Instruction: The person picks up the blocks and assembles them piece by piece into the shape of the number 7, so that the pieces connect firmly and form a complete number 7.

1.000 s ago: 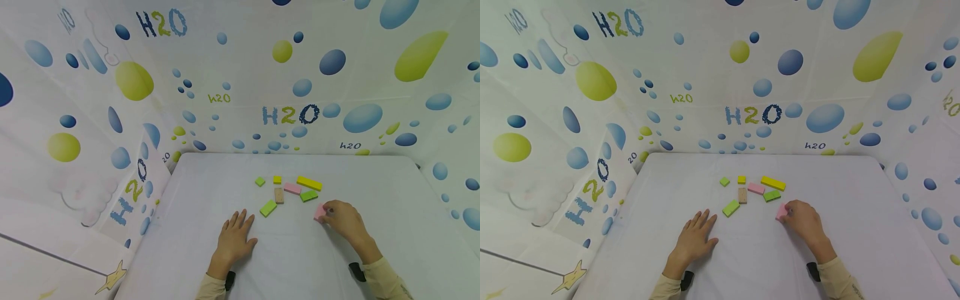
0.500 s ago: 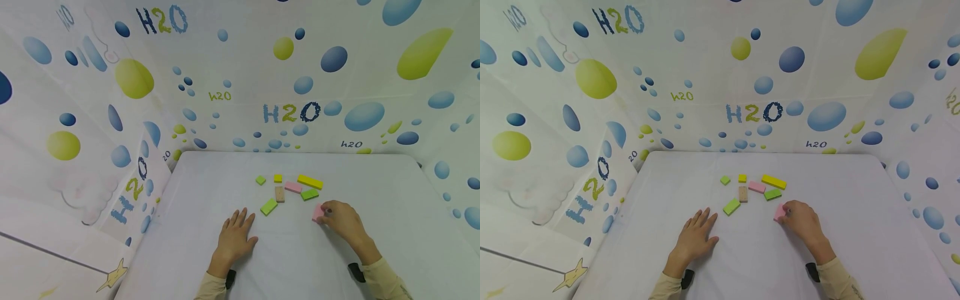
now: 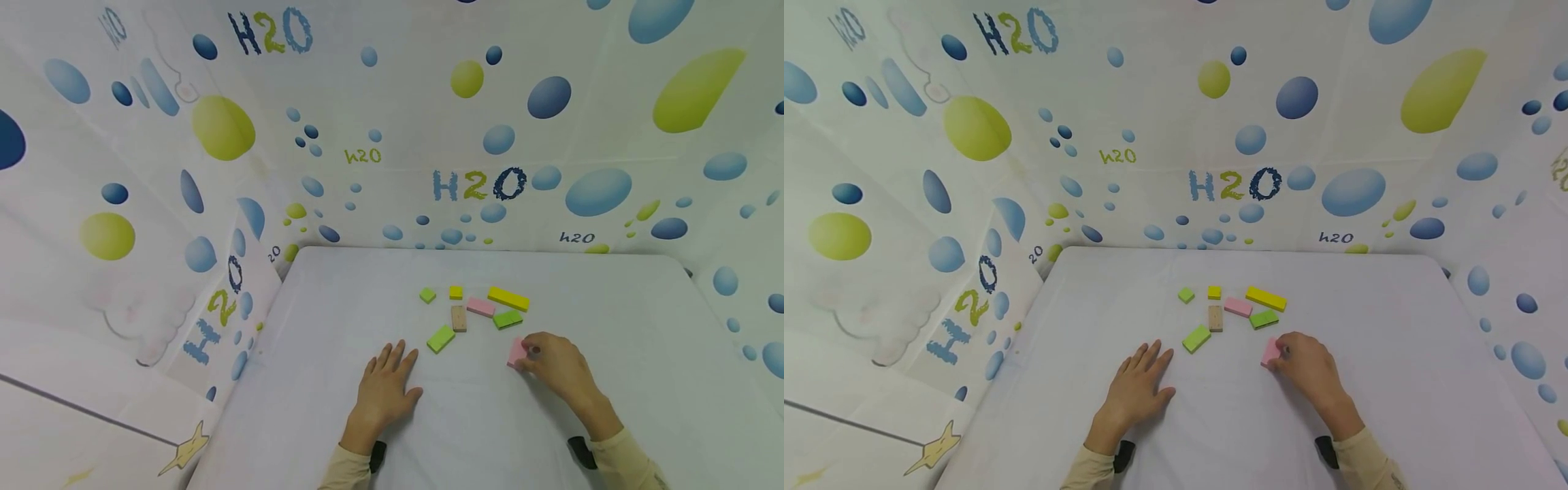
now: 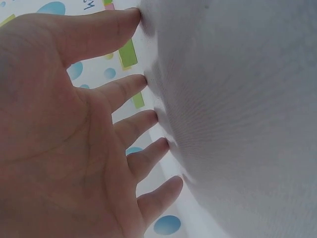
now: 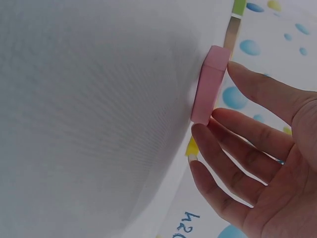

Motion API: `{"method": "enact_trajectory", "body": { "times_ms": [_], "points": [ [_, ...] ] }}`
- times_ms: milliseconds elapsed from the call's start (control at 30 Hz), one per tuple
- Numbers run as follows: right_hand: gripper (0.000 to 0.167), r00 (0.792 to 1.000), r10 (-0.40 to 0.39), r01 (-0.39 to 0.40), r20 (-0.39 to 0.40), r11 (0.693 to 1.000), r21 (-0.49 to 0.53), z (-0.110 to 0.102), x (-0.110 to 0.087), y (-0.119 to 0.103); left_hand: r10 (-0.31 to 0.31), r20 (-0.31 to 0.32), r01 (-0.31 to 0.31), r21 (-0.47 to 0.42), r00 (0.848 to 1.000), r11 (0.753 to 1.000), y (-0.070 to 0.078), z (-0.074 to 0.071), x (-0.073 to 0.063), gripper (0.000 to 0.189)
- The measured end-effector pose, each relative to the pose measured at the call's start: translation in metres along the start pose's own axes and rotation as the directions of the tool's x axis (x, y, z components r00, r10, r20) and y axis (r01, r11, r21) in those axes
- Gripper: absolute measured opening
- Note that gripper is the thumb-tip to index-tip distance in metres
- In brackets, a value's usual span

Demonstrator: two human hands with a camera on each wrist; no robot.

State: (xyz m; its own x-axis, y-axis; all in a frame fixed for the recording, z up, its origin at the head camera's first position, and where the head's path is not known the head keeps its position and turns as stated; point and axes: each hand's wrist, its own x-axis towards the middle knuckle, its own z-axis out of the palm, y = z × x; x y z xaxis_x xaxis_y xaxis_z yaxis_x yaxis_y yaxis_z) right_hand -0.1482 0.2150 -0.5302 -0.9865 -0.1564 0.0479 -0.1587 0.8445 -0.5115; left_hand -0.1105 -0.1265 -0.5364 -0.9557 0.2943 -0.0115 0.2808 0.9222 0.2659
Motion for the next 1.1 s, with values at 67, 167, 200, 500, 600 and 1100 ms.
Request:
{"method": "enact_trajectory", "body": {
  "times_ms": [67, 167, 200, 500, 600, 1100],
  "points": [
    [0.039, 1.0, 0.009, -0.009, 0.004, 1.0, 0.0, 0.0, 0.0, -0.001, -0.002, 0.002, 0.002, 0.001, 1.0, 1.0, 0.0, 0.0, 0.0, 0.067],
    [0.04, 1.0, 0.011, -0.011, 0.012, 1.0, 0.0, 0.001, 0.0, -0.003, -0.003, 0.004, 0.003, 0.003, 1.0, 1.0, 0.001, 0.0, 0.0, 0.067],
    [0.04, 1.0, 0.011, -0.011, 0.013, 1.0, 0.0, 0.001, -0.001, -0.003, -0.004, 0.005, 0.004, 0.002, 1.0, 1.0, 0.001, 0.0, 0.0, 0.067],
    [0.039, 1.0, -0.002, 0.002, 0.013, 1.0, 0.011, 0.004, -0.003, -0.007, -0.007, 0.008, 0.007, 0.004, 1.0, 1.0, 0.001, -0.001, 0.0, 0.067],
    [0.039, 1.0, -0.008, 0.008, 0.011, 1.0, 0.011, 0.005, -0.003, -0.008, -0.007, 0.01, 0.007, 0.005, 1.0, 1.0, 0.001, 0.0, 0.0, 0.067],
    [0.041, 0.999, 0.005, -0.004, 0.051, 1.0, -0.02, 0.008, -0.006, -0.016, -0.009, 0.012, 0.009, 0.014, 1.0, 1.0, 0.001, 0.001, 0.001, 0.067]
  ]
}}
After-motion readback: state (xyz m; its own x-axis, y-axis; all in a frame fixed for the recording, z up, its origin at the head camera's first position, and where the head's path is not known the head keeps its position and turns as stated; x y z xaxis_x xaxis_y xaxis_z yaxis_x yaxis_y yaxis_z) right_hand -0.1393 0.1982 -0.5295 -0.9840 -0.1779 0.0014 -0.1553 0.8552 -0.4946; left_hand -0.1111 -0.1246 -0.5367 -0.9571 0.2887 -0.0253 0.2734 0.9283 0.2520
